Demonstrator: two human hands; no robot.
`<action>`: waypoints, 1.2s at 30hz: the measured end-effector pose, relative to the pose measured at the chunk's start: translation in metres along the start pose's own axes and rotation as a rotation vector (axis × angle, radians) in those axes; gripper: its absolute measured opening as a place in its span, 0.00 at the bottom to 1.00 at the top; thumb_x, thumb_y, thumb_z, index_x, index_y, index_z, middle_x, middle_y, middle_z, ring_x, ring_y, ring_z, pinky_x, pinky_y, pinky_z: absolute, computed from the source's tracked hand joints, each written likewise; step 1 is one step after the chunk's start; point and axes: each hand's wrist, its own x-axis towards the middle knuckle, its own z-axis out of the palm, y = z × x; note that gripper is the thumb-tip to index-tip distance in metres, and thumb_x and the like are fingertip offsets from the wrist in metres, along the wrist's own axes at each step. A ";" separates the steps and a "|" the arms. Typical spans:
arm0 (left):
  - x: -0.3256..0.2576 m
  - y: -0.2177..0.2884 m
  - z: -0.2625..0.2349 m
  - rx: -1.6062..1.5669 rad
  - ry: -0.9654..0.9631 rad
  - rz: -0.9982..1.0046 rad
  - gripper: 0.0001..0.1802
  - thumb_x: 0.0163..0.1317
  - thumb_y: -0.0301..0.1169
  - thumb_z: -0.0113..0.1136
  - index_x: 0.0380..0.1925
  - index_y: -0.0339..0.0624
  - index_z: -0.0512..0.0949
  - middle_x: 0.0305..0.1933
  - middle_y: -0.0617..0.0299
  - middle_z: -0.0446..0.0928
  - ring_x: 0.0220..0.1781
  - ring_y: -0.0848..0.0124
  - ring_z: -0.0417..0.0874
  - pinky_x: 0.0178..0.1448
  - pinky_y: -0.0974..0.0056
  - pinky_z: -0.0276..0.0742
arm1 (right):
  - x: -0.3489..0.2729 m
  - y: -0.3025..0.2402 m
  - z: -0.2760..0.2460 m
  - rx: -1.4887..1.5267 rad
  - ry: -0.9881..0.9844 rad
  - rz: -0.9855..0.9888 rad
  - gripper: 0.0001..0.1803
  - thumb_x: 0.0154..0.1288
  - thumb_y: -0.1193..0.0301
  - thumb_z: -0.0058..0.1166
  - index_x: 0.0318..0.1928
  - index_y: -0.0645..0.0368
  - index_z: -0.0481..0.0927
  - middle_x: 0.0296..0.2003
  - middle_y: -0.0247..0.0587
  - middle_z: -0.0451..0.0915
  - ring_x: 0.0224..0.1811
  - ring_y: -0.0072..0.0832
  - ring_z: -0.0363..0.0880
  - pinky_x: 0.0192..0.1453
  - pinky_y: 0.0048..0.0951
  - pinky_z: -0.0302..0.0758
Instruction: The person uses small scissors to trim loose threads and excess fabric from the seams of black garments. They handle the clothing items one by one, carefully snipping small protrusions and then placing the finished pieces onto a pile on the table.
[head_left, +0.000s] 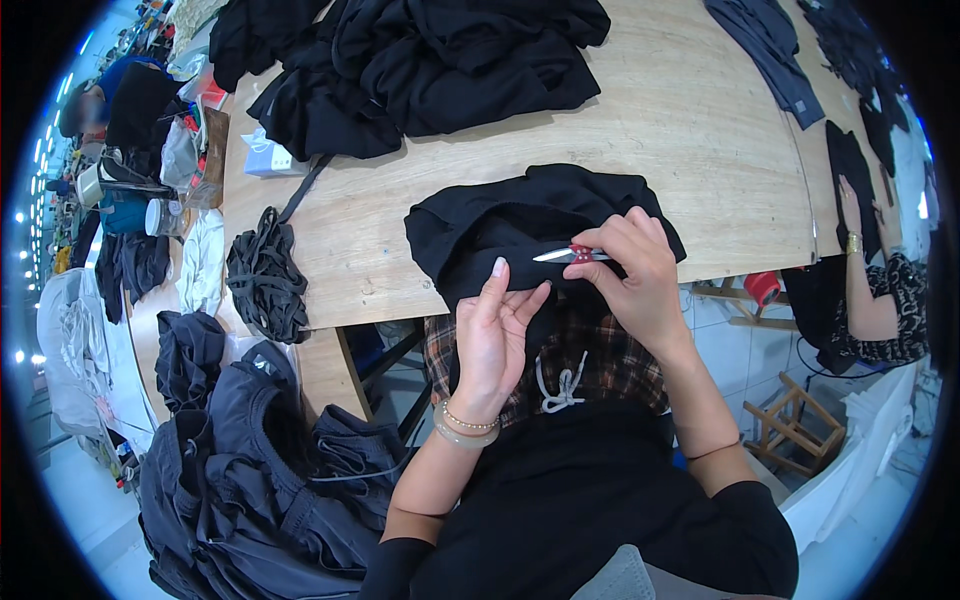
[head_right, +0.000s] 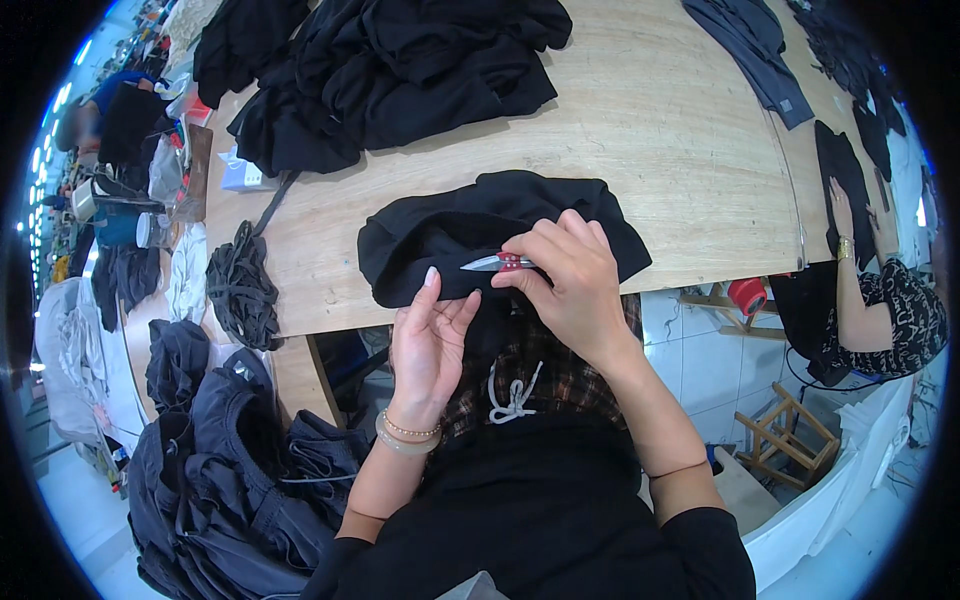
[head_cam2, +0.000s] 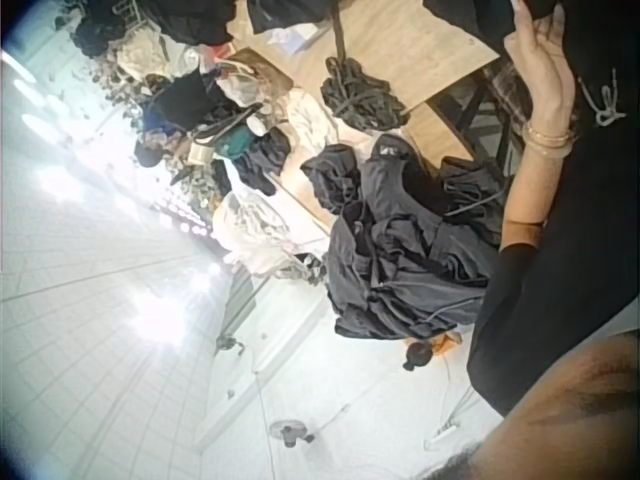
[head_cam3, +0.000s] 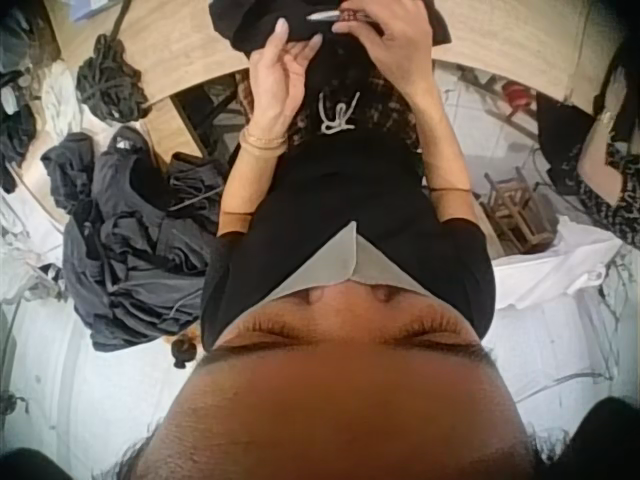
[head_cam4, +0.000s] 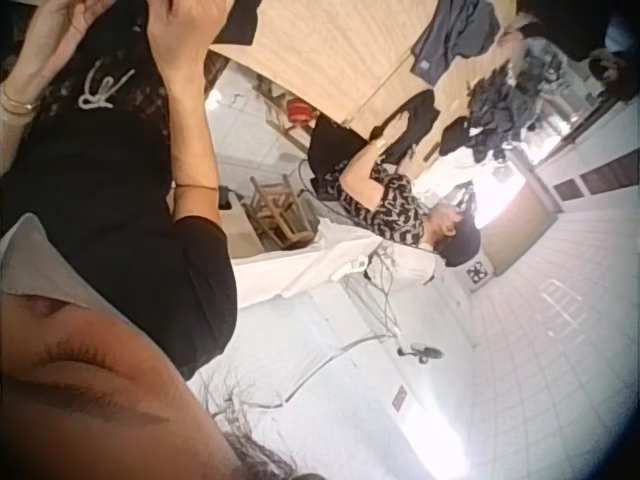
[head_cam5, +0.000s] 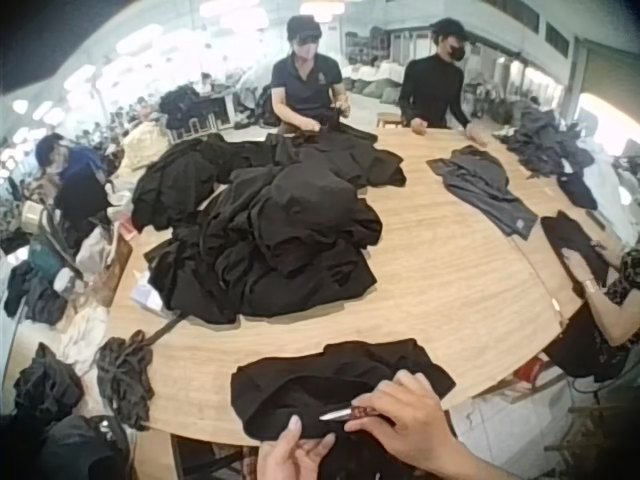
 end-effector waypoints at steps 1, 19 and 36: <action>0.000 0.000 -0.001 -0.005 -0.006 -0.017 0.17 0.76 0.37 0.54 0.47 0.32 0.81 0.49 0.52 0.85 0.50 0.67 0.87 0.57 0.62 0.86 | -0.001 0.002 0.002 0.054 0.005 0.034 0.15 0.51 0.68 0.73 0.39 0.57 0.83 0.32 0.31 0.80 0.35 0.30 0.73 0.41 0.31 0.66; 0.002 0.000 -0.007 -0.030 -0.008 -0.053 0.13 0.77 0.36 0.53 0.45 0.37 0.80 0.46 0.56 0.85 0.47 0.67 0.88 0.56 0.62 0.87 | -0.002 0.002 0.001 0.470 0.150 0.425 0.10 0.66 0.73 0.64 0.46 0.61 0.79 0.36 0.33 0.79 0.38 0.22 0.74 0.43 0.26 0.70; 0.002 0.003 -0.004 0.006 0.024 -0.087 0.17 0.77 0.39 0.52 0.48 0.35 0.79 0.46 0.54 0.84 0.46 0.69 0.88 0.52 0.67 0.87 | -0.016 0.005 -0.003 0.108 0.032 0.005 0.17 0.47 0.69 0.73 0.40 0.58 0.85 0.29 0.32 0.77 0.35 0.33 0.71 0.43 0.33 0.67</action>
